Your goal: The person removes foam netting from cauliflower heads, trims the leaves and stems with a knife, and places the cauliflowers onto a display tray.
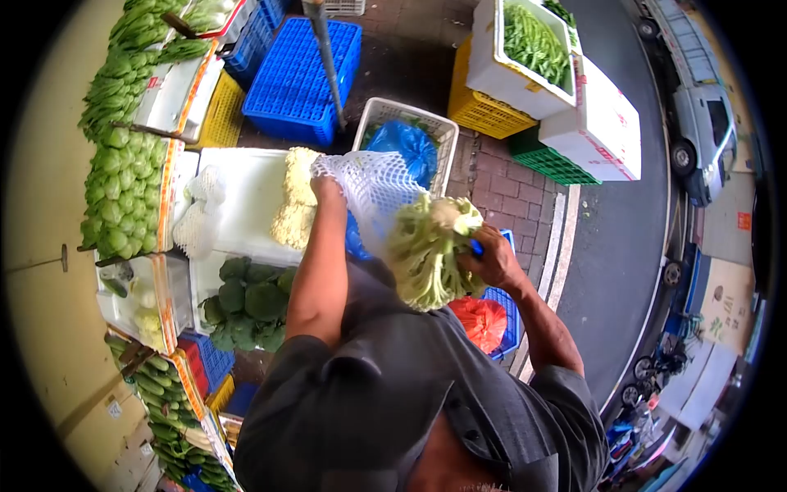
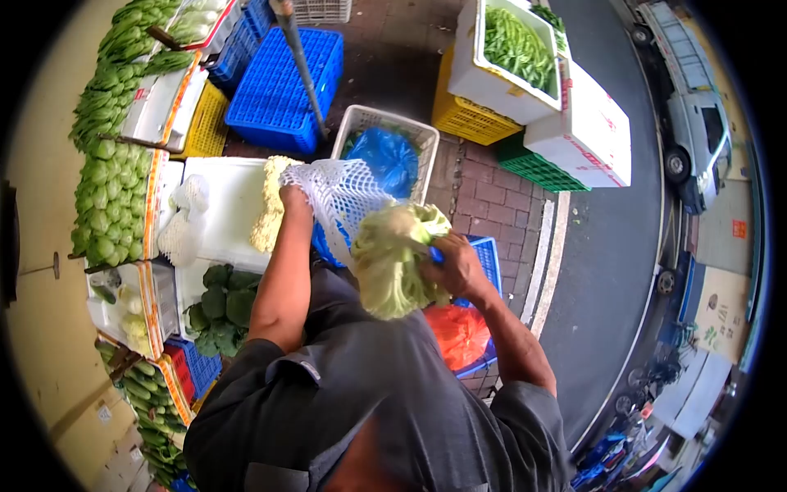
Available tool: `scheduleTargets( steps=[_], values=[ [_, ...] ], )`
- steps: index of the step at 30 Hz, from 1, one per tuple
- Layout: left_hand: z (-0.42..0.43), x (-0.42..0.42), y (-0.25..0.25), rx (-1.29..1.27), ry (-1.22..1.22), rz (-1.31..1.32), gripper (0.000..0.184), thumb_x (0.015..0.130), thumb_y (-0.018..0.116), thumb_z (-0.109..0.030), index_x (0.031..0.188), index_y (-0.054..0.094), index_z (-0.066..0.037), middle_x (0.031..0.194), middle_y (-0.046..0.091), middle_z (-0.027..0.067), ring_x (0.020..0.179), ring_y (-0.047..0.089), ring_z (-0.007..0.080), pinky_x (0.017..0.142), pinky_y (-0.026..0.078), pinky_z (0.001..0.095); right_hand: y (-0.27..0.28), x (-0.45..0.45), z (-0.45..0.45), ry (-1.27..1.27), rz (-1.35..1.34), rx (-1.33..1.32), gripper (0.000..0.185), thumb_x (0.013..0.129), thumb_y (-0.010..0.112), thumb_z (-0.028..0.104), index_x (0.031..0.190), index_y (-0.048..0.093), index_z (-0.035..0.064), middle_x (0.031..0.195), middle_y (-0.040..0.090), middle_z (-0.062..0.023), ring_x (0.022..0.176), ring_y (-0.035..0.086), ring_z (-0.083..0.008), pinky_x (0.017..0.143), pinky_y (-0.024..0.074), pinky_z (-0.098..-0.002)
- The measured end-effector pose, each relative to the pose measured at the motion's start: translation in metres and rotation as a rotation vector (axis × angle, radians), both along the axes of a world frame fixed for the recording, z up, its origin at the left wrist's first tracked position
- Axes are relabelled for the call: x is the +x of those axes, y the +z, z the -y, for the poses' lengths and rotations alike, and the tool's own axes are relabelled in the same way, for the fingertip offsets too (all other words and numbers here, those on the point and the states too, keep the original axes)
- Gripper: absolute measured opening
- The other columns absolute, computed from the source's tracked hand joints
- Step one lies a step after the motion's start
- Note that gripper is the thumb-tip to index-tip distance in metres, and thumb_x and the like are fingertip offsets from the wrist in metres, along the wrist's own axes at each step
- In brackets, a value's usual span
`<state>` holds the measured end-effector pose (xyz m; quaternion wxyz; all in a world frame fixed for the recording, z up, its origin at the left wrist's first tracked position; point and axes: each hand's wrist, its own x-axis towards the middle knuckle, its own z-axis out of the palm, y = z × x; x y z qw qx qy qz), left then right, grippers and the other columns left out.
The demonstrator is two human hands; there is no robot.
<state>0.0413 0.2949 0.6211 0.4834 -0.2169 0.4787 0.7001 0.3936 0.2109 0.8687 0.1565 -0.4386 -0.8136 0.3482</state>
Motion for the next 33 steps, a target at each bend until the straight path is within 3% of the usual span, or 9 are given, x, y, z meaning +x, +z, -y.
scheduleTargets(
  steps=[4,8,12,13,15,20,24,28,33],
  values=[
    [0.014,-0.02,-0.018,-0.196,-0.22,-0.366,0.039,0.097,0.056,-0.034,0.114,0.066,0.0,0.11,0.069,0.014,0.091,0.068,0.0268,0.076,0.056,0.0402,0.004,0.023,0.015,-0.342,-0.024,-0.431,0.024,0.084,0.069,0.019,0.094,0.064,-0.0024,0.08,0.066,-0.012,0.068,0.064,-0.0207,0.063,0.0513,-0.034],
    [0.029,-0.041,0.017,-0.511,-1.205,-1.265,0.048,0.102,0.047,-0.04,0.132,0.061,-0.005,0.129,0.066,0.0122,0.106,0.066,0.0227,0.088,0.053,0.0363,0.012,0.048,0.027,-0.614,-0.115,-0.529,0.025,0.087,0.067,0.019,0.095,0.065,-0.0047,0.074,0.068,-0.0068,0.063,0.062,-0.0124,0.056,0.0496,-0.0286],
    [0.039,-0.005,-0.098,-0.621,-0.88,-0.838,0.047,0.094,0.061,-0.04,0.124,0.066,-0.005,0.117,0.07,0.0159,0.106,0.068,0.024,0.087,0.054,0.0379,0.027,0.062,0.038,-0.691,0.055,-0.339,0.021,0.087,0.068,0.018,0.091,0.066,-0.0026,0.07,0.067,-0.0043,0.062,0.058,-0.0105,0.057,0.0476,-0.03],
    [0.041,0.019,-0.019,-0.432,-0.762,-0.398,0.05,0.089,0.071,-0.039,0.122,0.067,-0.002,0.117,0.07,0.0176,0.102,0.07,0.0248,0.081,0.056,0.0379,0.023,0.068,0.042,-0.701,0.054,-0.316,0.021,0.087,0.068,0.018,0.09,0.066,-0.0023,0.07,0.066,-0.004,0.061,0.057,-0.0105,0.057,0.0471,-0.0303],
    [0.051,0.035,-0.033,-0.284,-1.019,-0.651,0.05,0.076,0.086,-0.035,0.11,0.073,-0.001,0.104,0.074,0.0147,0.091,0.073,0.0264,0.077,0.059,0.0416,0.017,0.076,0.048,-0.723,0.108,-0.297,0.02,0.086,0.068,0.018,0.09,0.066,-0.0013,0.068,0.064,-0.0022,0.06,0.054,-0.0095,0.056,0.0457,-0.0303],
    [0.07,0.055,0.02,-0.039,-1.512,-0.404,0.091,0.075,0.088,-0.017,0.147,0.035,0.001,0.124,0.064,0.0141,0.1,0.068,0.0244,0.078,0.059,0.0398,0.017,0.075,0.063,-0.778,0.174,-0.341,0.019,0.085,0.069,0.019,0.086,0.066,0.0002,0.065,0.058,0.0005,0.06,0.049,-0.0079,0.055,0.0422,-0.0304],
    [0.059,0.037,-0.004,0.211,-1.237,0.092,0.117,0.075,0.089,-0.02,0.154,0.006,0.0,0.134,0.056,0.0187,0.116,0.06,0.0286,0.086,0.056,0.0445,0.01,0.072,0.072,-0.774,0.131,-0.403,0.021,0.086,0.07,0.018,0.086,0.066,-0.0027,0.064,0.061,-0.0028,0.057,0.052,-0.0091,0.053,0.044,-0.0311],
    [0.039,0.046,0.02,0.019,-0.973,-0.883,0.074,0.082,0.083,-0.033,0.138,0.052,0.004,0.132,0.061,0.0225,0.115,0.064,0.0263,0.095,0.052,0.0345,0.0,0.067,0.069,-0.728,0.119,-0.417,0.022,0.084,0.071,0.02,0.086,0.065,-0.0017,0.064,0.059,-0.0017,0.058,0.051,-0.0089,0.054,0.0432,-0.0316],
    [0.049,0.115,0.143,0.694,-1.531,-0.709,0.067,0.078,0.083,-0.05,0.121,0.068,-0.001,0.112,0.072,0.0159,0.108,0.068,0.0246,0.094,0.052,0.0359,-0.004,0.043,0.059,-0.682,0.086,-0.471,0.026,0.083,0.073,0.02,0.093,0.068,-0.0035,0.073,0.067,-0.0106,0.062,0.06,-0.0151,0.058,0.0487,-0.0364]
  ],
)
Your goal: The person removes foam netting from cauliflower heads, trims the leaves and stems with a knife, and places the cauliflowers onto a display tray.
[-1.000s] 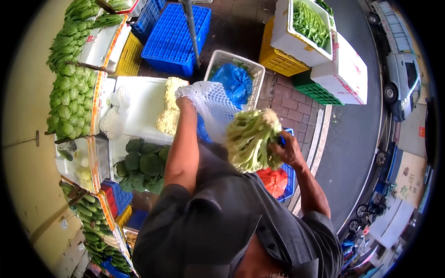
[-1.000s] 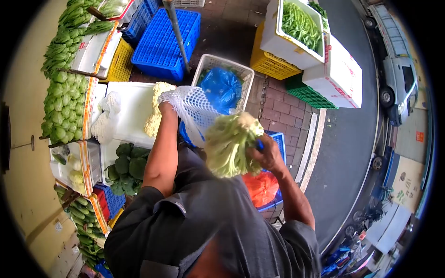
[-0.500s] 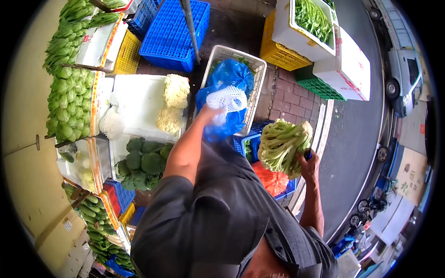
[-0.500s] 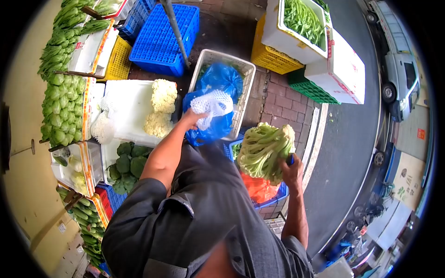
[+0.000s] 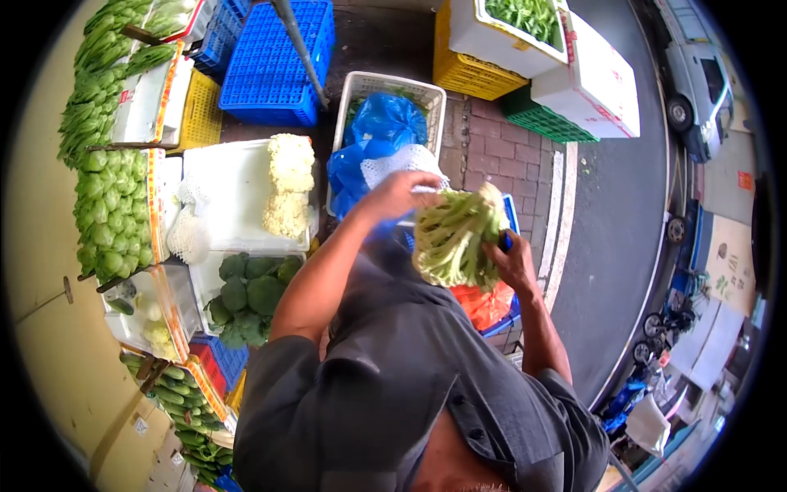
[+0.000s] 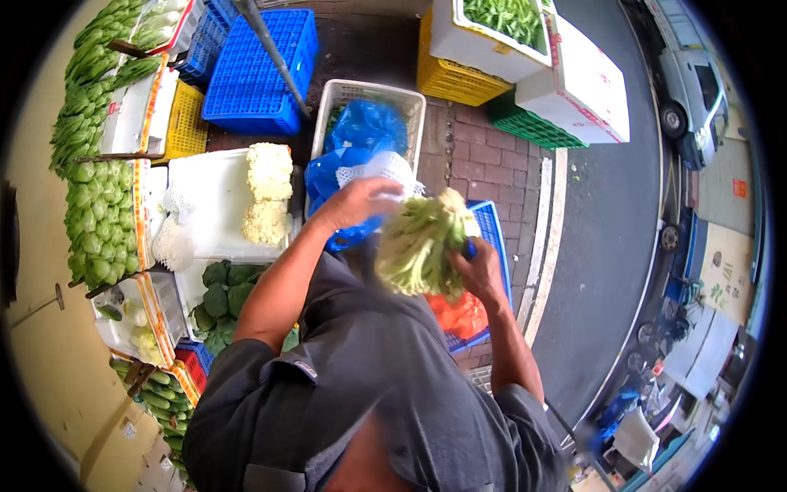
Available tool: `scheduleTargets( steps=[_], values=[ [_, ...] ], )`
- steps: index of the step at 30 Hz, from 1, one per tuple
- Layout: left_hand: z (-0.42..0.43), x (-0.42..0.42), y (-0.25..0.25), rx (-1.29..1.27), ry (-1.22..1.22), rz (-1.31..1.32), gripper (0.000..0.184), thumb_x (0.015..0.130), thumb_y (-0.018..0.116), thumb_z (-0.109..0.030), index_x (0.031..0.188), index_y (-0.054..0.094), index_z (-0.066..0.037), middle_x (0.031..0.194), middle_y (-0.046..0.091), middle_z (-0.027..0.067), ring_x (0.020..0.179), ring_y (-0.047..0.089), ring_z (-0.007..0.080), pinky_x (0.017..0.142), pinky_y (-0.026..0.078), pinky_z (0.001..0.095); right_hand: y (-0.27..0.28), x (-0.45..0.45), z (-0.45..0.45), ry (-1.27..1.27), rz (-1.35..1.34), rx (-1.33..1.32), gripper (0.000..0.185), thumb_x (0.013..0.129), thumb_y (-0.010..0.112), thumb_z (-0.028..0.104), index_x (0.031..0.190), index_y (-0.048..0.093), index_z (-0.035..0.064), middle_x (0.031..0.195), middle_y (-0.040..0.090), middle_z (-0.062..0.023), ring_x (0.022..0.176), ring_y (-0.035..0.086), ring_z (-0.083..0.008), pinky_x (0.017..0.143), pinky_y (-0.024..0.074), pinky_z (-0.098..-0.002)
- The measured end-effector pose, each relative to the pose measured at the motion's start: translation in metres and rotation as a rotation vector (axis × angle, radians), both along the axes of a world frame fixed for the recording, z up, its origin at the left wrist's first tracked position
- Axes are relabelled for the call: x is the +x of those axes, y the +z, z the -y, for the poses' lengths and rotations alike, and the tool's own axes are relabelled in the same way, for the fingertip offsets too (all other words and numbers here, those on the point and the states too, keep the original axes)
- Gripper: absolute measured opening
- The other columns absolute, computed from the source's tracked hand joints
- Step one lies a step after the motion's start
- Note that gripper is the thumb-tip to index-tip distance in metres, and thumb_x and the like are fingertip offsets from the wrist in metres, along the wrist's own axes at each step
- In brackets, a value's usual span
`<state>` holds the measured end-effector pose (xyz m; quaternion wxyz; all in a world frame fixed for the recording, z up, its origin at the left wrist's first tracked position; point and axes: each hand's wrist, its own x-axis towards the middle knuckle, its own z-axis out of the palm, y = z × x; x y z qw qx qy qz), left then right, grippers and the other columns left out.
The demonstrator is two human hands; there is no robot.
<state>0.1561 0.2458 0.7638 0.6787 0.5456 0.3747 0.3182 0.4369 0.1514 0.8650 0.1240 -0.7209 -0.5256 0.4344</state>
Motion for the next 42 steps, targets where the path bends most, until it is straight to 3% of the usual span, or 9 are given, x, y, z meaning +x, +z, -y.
scheduleTargets(
  steps=[2,6,10,13,21,27,30,39,42],
  values=[
    [0.013,0.016,0.03,0.084,-0.163,-0.2,0.064,0.081,0.082,-0.04,0.129,0.062,-0.003,0.12,0.069,0.016,0.11,0.066,0.0225,0.096,0.05,0.0346,-0.002,-0.014,-0.007,0.058,0.015,0.03,0.027,0.084,0.073,0.023,0.093,0.069,-0.0028,0.071,0.067,-0.0122,0.061,0.063,-0.0175,0.059,0.0496,-0.0377],
    [0.032,0.03,-0.005,0.275,-0.045,-0.299,0.06,0.071,0.087,-0.045,0.112,0.067,-0.005,0.102,0.069,0.0183,0.094,0.067,0.0325,0.084,0.052,0.0407,-0.017,-0.043,-0.014,0.075,0.051,0.046,0.035,0.084,0.071,0.032,0.088,0.071,-0.0027,0.065,0.066,-0.018,0.058,0.067,-0.026,0.059,0.0502,-0.042],
    [0.038,0.006,-0.007,0.117,-0.19,-0.392,0.089,0.065,0.09,-0.049,0.131,0.056,0.001,0.115,0.068,0.023,0.11,0.065,0.0381,0.096,0.049,0.0434,-0.046,-0.06,-0.007,0.16,0.082,0.058,0.037,0.083,0.071,0.034,0.085,0.069,-0.0027,0.066,0.065,-0.0214,0.061,0.066,-0.0347,0.061,0.0503,-0.0454],
    [0.046,-0.013,-0.006,-0.056,-0.131,-0.268,0.073,0.071,0.088,-0.032,0.129,0.058,0.001,0.113,0.07,0.0197,0.106,0.067,0.0307,0.094,0.05,0.0384,-0.056,-0.073,-0.005,0.239,0.096,0.05,0.04,0.085,0.072,0.038,0.082,0.067,-0.0016,0.067,0.064,-0.0227,0.064,0.065,-0.0394,0.062,0.05,-0.0464],
    [0.064,-0.055,-0.012,-0.147,0.026,-0.165,0.054,0.078,0.078,-0.019,0.126,0.062,-0.001,0.113,0.071,0.0129,0.103,0.065,0.0211,0.093,0.05,0.0351,-0.044,-0.073,-0.027,0.282,-0.146,0.037,0.03,0.094,0.067,0.032,0.105,0.068,0.0037,0.084,0.069,-0.0212,0.076,0.069,-0.0335,0.07,0.0522,-0.0405],
    [0.071,-0.076,-0.015,-0.158,-0.009,-0.125,0.051,0.078,0.076,-0.017,0.125,0.062,-0.001,0.114,0.07,0.0124,0.107,0.063,0.0203,0.097,0.047,0.0345,-0.059,-0.073,-0.051,0.715,0.122,0.253,0.017,0.088,0.067,0.022,0.1,0.069,0.0111,0.085,0.07,-0.0192,0.081,0.067,-0.0394,0.07,0.0528,-0.0489],
    [0.071,-0.083,-0.013,-0.222,-0.107,-0.212,0.076,0.079,0.078,-0.015,0.147,0.046,-0.006,0.129,0.063,0.0083,0.117,0.056,0.0174,0.104,0.043,0.0331,-0.075,-0.088,-0.056,0.781,0.118,0.263,0.018,0.085,0.067,0.023,0.1,0.07,0.0136,0.084,0.07,-0.0173,0.079,0.068,-0.0382,0.07,0.0533,-0.0486],
    [0.078,-0.086,-0.004,-0.256,-0.175,-0.243,0.079,0.079,0.079,-0.018,0.148,0.044,-0.005,0.131,0.063,0.0095,0.12,0.055,0.0169,0.105,0.043,0.0323,-0.101,-0.1,-0.054,0.856,0.156,0.297,0.016,0.086,0.065,0.028,0.093,0.072,0.0146,0.081,0.07,-0.0152,0.076,0.069,-0.0354,0.066,0.0536,-0.0476],
    [0.083,-0.084,-0.001,-0.198,-0.099,-0.236,0.061,0.078,0.077,-0.015,0.134,0.056,-0.002,0.122,0.068,0.0133,0.112,0.062,0.0205,0.101,0.046,0.0352,-0.113,-0.1,-0.049,0.801,0.134,0.304,0.017,0.086,0.066,0.029,0.093,0.072,0.0146,0.08,0.07,-0.0154,0.076,0.069,-0.036,0.066,0.0536,-0.0482]
  ],
)
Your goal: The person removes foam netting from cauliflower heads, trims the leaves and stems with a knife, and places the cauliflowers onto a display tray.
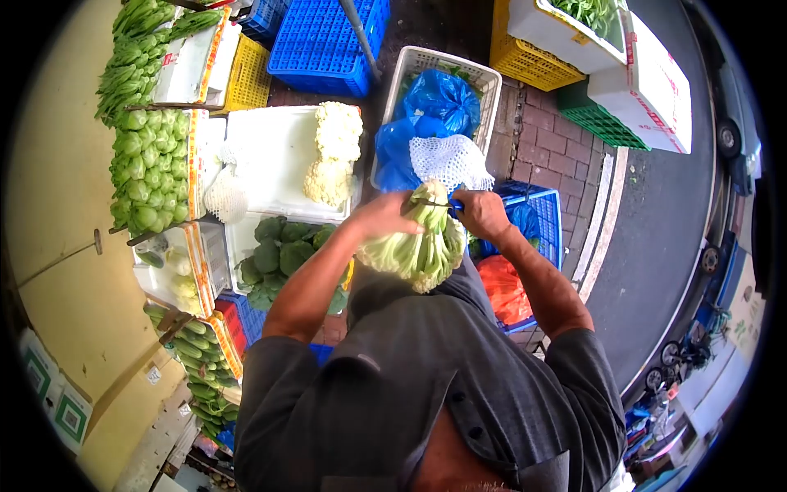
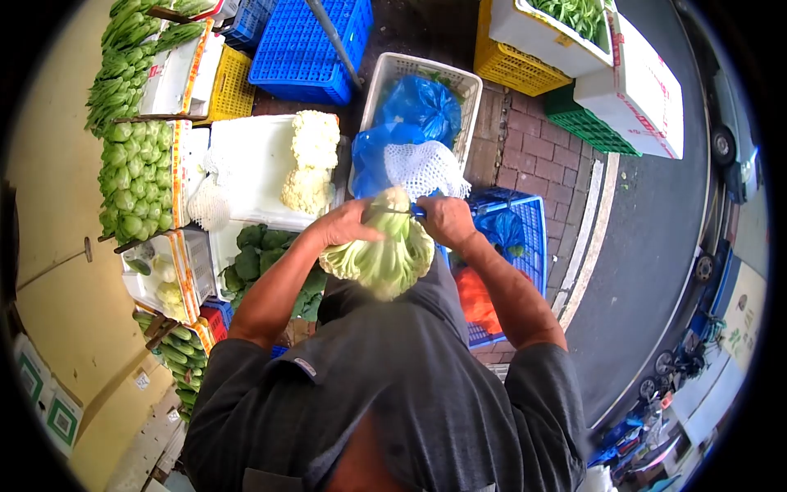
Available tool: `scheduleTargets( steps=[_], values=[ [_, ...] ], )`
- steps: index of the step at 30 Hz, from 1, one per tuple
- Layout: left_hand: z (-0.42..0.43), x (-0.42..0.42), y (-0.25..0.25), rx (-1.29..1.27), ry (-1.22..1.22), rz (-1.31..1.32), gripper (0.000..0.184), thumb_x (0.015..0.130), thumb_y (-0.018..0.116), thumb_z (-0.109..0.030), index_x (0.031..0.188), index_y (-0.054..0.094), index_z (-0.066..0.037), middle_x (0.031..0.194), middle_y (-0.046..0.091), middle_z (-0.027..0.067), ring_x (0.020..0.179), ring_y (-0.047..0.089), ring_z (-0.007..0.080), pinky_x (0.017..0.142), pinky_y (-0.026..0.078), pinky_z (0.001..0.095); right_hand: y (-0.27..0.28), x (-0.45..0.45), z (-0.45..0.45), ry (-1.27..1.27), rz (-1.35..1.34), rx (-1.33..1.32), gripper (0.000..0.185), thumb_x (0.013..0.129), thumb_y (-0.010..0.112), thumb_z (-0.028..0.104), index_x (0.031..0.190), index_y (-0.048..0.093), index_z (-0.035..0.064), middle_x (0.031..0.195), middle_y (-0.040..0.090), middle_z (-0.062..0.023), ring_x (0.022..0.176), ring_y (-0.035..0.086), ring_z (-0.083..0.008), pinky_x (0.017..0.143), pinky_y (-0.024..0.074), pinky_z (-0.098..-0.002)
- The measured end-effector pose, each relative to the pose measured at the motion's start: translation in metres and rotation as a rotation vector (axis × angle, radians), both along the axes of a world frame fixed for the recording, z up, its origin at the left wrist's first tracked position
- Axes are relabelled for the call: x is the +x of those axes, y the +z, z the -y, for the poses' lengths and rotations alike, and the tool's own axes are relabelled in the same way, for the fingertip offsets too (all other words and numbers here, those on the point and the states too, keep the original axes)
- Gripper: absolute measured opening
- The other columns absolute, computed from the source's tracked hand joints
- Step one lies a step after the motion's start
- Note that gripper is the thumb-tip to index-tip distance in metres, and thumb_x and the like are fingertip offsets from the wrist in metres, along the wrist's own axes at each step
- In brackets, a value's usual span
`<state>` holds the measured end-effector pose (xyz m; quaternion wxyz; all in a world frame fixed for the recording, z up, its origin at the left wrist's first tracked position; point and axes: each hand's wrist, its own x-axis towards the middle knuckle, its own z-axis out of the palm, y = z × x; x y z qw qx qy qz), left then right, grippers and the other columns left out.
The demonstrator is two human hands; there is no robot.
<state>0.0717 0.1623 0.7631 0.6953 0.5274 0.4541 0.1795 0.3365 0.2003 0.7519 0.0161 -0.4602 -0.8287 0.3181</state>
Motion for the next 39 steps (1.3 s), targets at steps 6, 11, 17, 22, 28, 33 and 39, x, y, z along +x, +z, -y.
scheduleTargets(
  steps=[6,11,17,22,28,33,39],
  values=[
    [-0.003,-0.002,0.006,-0.121,-0.053,-0.027,0.084,0.076,0.082,-0.029,0.149,0.045,-0.008,0.128,0.066,0.0112,0.117,0.06,0.0196,0.104,0.045,0.0332,-0.026,0.008,0.002,-0.06,0.109,-0.06,0.017,0.085,0.065,0.028,0.094,0.072,0.015,0.081,0.07,-0.0168,0.077,0.069,-0.0373,0.069,0.0544,-0.0492],
    [-0.002,0.0,-0.008,-0.065,-0.037,-0.066,0.068,0.076,0.081,-0.022,0.135,0.055,-0.003,0.119,0.069,0.013,0.11,0.063,0.0211,0.099,0.047,0.0345,-0.039,0.006,0.004,-0.095,0.154,-0.085,0.021,0.085,0.065,0.028,0.098,0.073,0.0151,0.084,0.071,-0.0171,0.079,0.069,-0.039,0.071,0.055,-0.0498],
    [-0.019,0.0,0.003,0.007,-0.049,-0.014,0.06,0.073,0.081,-0.019,0.126,0.061,0.0,0.116,0.071,0.0149,0.107,0.066,0.0242,0.097,0.049,0.0368,-0.029,0.01,-0.016,0.017,-0.066,-0.039,0.019,0.081,0.071,0.019,0.099,0.072,0.0108,0.084,0.07,-0.0171,0.079,0.068,-0.0387,0.069,0.0546,-0.0466],
    [-0.014,0.002,-0.024,-0.165,-0.098,0.074,0.07,0.071,0.082,-0.02,0.132,0.056,-0.001,0.123,0.067,0.0168,0.115,0.062,0.026,0.101,0.047,0.0365,-0.065,0.05,-0.015,-0.169,0.138,-0.144,0.022,0.087,0.066,0.025,0.098,0.07,0.0064,0.087,0.069,-0.0226,0.084,0.067,-0.0418,0.074,0.0529,-0.0497],
    [-0.031,0.002,-0.016,-0.082,-0.007,-0.055,0.064,0.073,0.081,-0.02,0.13,0.058,0.0,0.118,0.068,0.0145,0.113,0.063,0.0262,0.102,0.046,0.0365,-0.069,0.057,-0.006,-0.52,-0.088,-0.154,0.017,0.09,0.06,0.017,0.094,0.068,0.0019,0.074,0.067,-0.0164,0.066,0.065,-0.0295,0.063,0.0504,-0.0396],
    [-0.047,0.014,-0.078,-0.308,0.203,0.296,0.051,0.081,0.075,-0.02,0.128,0.062,-0.002,0.12,0.067,0.0125,0.111,0.063,0.0218,0.101,0.048,0.0354,-0.058,0.076,0.009,-0.776,-0.288,-0.483,0.025,0.09,0.065,0.026,0.098,0.07,0.0031,0.074,0.065,-0.0054,0.063,0.06,-0.0132,0.063,0.0485,-0.0305],
    [-0.054,0.019,-0.051,-0.853,0.431,0.66,0.042,0.092,0.067,-0.026,0.123,0.061,0.002,0.108,0.071,0.0143,0.092,0.072,0.023,0.081,0.061,0.0353,-0.019,0.064,0.008,-0.993,-0.782,-0.779,0.048,0.098,0.062,0.041,0.126,0.064,0.0015,0.076,0.06,-0.0032,0.057,0.054,-0.0114,0.059,0.0521,-0.0304]
  ],
)
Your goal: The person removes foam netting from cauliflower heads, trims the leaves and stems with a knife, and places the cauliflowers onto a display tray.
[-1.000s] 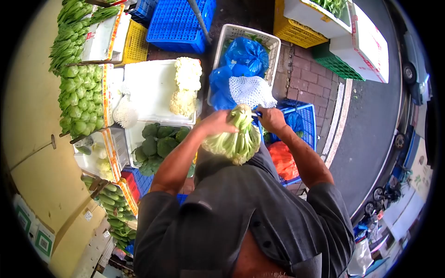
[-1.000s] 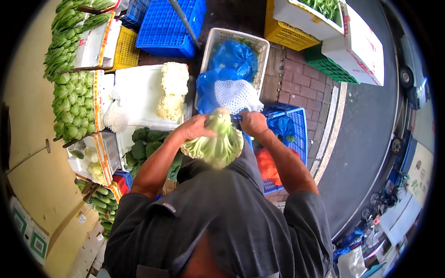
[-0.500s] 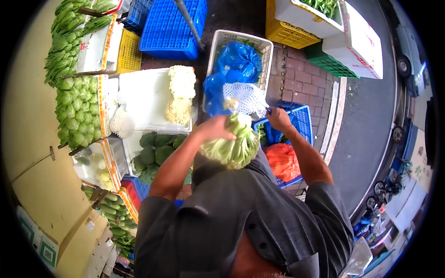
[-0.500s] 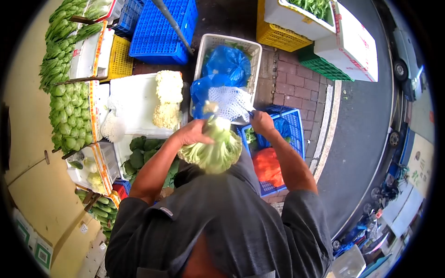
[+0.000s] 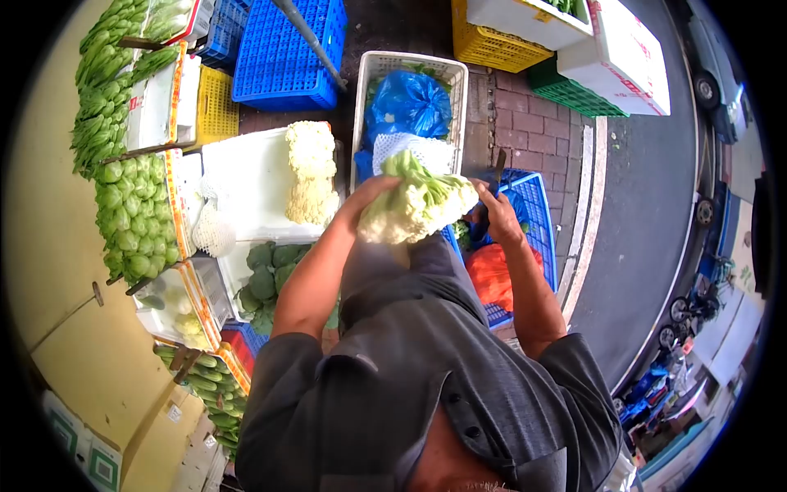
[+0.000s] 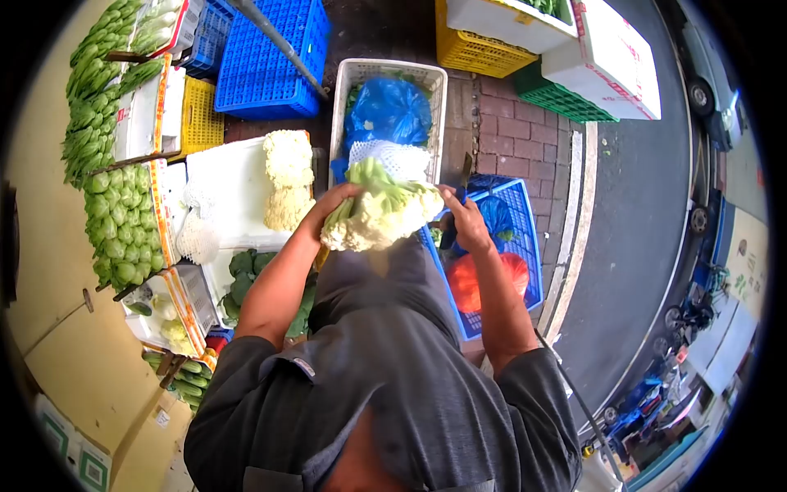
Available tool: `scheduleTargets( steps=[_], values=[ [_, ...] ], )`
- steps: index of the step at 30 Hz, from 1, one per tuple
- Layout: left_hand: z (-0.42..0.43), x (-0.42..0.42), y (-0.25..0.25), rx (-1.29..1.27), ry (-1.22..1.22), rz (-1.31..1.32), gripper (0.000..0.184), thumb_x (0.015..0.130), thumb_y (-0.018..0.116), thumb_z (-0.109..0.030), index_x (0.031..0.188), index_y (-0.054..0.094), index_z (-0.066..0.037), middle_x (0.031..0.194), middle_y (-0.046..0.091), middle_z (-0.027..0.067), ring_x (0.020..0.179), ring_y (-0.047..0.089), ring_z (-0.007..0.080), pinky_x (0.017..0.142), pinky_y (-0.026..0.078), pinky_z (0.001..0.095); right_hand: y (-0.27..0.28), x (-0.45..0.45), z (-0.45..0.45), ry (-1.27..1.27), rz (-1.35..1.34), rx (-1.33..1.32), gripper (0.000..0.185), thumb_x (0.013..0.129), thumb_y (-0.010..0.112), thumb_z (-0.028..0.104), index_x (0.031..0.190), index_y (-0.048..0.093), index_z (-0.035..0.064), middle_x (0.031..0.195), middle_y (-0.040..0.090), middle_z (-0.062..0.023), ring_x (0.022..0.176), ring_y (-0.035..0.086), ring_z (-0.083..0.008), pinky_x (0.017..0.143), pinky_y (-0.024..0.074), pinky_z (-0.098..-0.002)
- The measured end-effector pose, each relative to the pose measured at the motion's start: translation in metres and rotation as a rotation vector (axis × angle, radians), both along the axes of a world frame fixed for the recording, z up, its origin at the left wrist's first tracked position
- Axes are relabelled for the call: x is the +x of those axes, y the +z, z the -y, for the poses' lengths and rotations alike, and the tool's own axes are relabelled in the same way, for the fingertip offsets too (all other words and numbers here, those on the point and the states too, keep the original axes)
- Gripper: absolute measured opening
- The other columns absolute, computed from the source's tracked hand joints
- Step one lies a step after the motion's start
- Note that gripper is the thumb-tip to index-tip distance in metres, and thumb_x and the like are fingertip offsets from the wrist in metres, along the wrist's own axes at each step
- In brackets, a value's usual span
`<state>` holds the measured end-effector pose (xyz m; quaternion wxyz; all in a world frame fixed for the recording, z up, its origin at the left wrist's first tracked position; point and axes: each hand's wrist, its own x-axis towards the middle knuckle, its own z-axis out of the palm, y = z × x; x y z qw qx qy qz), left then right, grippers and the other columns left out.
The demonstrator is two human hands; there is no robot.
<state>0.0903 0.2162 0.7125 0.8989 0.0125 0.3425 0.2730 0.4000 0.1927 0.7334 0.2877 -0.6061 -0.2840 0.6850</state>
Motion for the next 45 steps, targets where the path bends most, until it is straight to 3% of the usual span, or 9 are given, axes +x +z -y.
scheduleTargets(
  steps=[6,9,14,30,36,38,39,40,45],
  values=[
    [0.021,-0.001,0.008,-0.041,0.211,0.232,0.053,0.099,0.058,-0.031,0.139,0.051,0.003,0.14,0.056,0.0199,0.125,0.059,0.0291,0.104,0.051,0.0446,-0.029,-0.007,-0.014,0.038,0.055,-0.014,0.043,0.095,0.065,0.046,0.099,0.064,0.0027,0.076,0.059,-0.0034,0.056,0.052,-0.0113,0.053,0.0451,-0.0298],
    [0.021,-0.008,0.02,-0.058,0.318,0.475,0.053,0.1,0.056,-0.032,0.141,0.051,0.0,0.146,0.052,0.0186,0.133,0.052,0.0285,0.112,0.042,0.0453,-0.035,-0.027,-0.024,0.087,0.04,-0.079,0.043,0.097,0.063,0.04,0.119,0.063,0.0022,0.092,0.064,-0.0054,0.057,0.05,-0.0123,0.06,0.049,-0.0323],
    [0.046,-0.046,-0.019,0.359,0.314,0.016,0.055,0.101,0.05,-0.037,0.144,0.048,-0.002,0.148,0.049,0.0167,0.137,0.045,0.0289,0.118,0.033,0.0429,-0.038,-0.051,-0.026,-0.002,-0.01,-0.113,0.048,0.094,0.069,0.036,0.123,0.062,-0.001,0.105,0.07,-0.0149,0.055,0.054,-0.0114,0.056,0.0526,-0.0303],
    [0.085,-0.147,0.009,1.064,-0.049,-1.463,0.056,0.103,0.045,-0.038,0.147,0.043,-0.004,0.149,0.049,0.0142,0.138,0.044,0.0288,0.119,0.032,0.0407,-0.083,-0.072,0.03,0.293,0.242,-0.085,0.037,0.095,0.064,0.036,0.106,0.067,0.0008,0.085,0.067,-0.0077,0.054,0.055,-0.0114,0.053,0.0516,-0.0306],
    [0.092,-0.249,-0.09,0.757,0.599,-1.05,0.06,0.101,0.041,-0.042,0.148,0.042,-0.004,0.149,0.048,0.0115,0.136,0.045,0.027,0.116,0.034,0.0399,-0.097,-0.057,0.044,0.341,0.341,-0.163,0.038,0.092,0.066,0.036,0.104,0.066,-0.0001,0.086,0.071,-0.0111,0.049,0.058,-0.0146,0.048,0.0465,-0.0304],
    [0.058,-0.259,-0.037,0.446,0.983,-0.036,0.056,0.107,0.034,-0.038,0.156,0.028,-0.011,0.158,0.037,0.008,0.142,0.038,0.025,0.119,0.03,0.0396,-0.102,-0.053,0.053,0.351,0.366,-0.212,0.039,0.091,0.066,0.037,0.104,0.066,0.0003,0.086,0.071,-0.0114,0.05,0.059,-0.0154,0.047,0.0459,-0.0305],
    [0.053,-0.276,-0.052,0.639,0.816,-0.506,0.056,0.107,0.035,-0.039,0.156,0.029,-0.011,0.158,0.038,0.008,0.142,0.038,0.0251,0.119,0.03,0.0401,-0.102,-0.057,0.057,0.312,0.39,-0.226,0.027,0.093,0.065,0.028,0.099,0.064,0.0018,0.079,0.066,-0.008,0.047,0.054,-0.0127,0.042,0.0421,-0.0281],
    [0.044,-0.289,-0.062,0.669,0.821,-0.571,0.056,0.107,0.036,-0.039,0.155,0.03,-0.011,0.157,0.039,0.0082,0.141,0.039,0.0253,0.119,0.031,0.0404,-0.11,-0.058,0.064,0.257,0.451,-0.272,0.025,0.093,0.065,0.028,0.097,0.064,0.003,0.078,0.066,-0.0073,0.047,0.053,-0.0118,0.043,0.0415,-0.0272],
    [-0.009,-0.332,-0.129,0.601,1.033,-0.17,0.056,0.105,0.039,-0.039,0.153,0.033,-0.009,0.152,0.043,0.0092,0.138,0.042,0.0263,0.116,0.034,0.0423,-0.137,-0.029,0.099,0.285,0.55,-0.337,0.032,0.091,0.069,0.03,0.097,0.066,-0.0011,0.078,0.066,-0.0069,0.052,0.056,-0.0137,0.044,0.0468,-0.0281]
  ],
)
